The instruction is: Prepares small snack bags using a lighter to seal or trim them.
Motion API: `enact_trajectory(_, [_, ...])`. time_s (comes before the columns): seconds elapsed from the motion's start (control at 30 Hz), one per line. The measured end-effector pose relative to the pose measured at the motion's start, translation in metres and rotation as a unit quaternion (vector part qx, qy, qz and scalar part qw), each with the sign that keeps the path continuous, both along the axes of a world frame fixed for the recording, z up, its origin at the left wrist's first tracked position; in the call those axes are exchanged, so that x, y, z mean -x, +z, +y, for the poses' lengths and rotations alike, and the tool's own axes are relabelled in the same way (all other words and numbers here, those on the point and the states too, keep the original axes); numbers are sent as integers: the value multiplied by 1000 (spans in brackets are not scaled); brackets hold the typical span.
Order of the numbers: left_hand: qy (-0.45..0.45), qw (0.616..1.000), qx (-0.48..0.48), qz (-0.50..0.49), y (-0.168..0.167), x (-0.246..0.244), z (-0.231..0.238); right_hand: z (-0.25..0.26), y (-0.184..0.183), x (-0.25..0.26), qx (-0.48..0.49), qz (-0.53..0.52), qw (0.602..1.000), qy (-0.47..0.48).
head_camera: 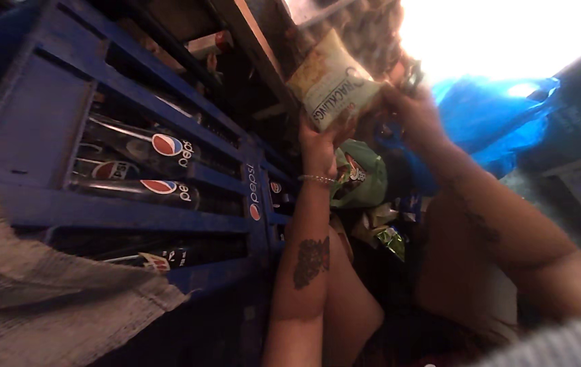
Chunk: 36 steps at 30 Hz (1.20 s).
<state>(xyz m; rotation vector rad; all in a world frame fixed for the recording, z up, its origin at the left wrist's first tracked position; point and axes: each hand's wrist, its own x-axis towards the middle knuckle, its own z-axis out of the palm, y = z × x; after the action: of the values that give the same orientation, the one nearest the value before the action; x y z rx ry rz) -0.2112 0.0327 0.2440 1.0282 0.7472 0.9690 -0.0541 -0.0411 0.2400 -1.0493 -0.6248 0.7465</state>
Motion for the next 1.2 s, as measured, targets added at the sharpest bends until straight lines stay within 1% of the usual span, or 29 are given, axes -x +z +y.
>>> enact_trajectory(0.07, [35,999,-8,-9,0,-2,1,1,-1,5,27,157,987,16])
enact_trajectory(0.1, [51,998,-12,-17,0,-2,1,3,-2,7,49,243,969,15])
enact_trajectory(0.13, [64,998,-16,-25,0,-2,2,4,-4,9,73,307,949,24])
enact_trajectory(0.17, [76,996,-18,-31,-1,-1,3,5,-8,11,90,349,932,45])
enact_trajectory(0.2, [86,996,-22,-31,-1,-1,4,3,-9,15,105,362,923,76])
enact_trajectory(0.27, [105,994,-28,-33,-2,0,7,-3,-8,24,135,322,922,166])
enact_trajectory(0.3, [113,993,-30,-33,-2,2,10,-5,-7,27,152,275,924,216])
enact_trajectory(0.37, [127,991,-36,-38,-4,5,14,-10,-5,29,168,146,924,310])
enact_trajectory(0.4, [132,990,-41,-41,-4,7,16,-10,-4,29,171,81,921,340])
enact_trajectory(0.47, [144,988,-49,-43,-4,8,17,-11,-4,27,178,-25,916,358])
enact_trajectory(0.6, [141,988,-46,-30,-2,8,16,-7,-17,27,186,-140,913,333])
enact_trajectory(0.73, [134,989,-56,-18,-6,6,15,-5,-20,28,202,-190,907,318])
enact_trajectory(0.97, [131,989,-74,-13,-9,2,13,-5,-20,30,194,-213,910,298])
enact_trajectory(1.1, [127,989,-81,-7,-9,2,12,-6,-19,30,187,-247,905,291])
enact_trajectory(1.2, [127,988,-83,-6,-9,1,12,-5,-20,30,188,-248,906,286])
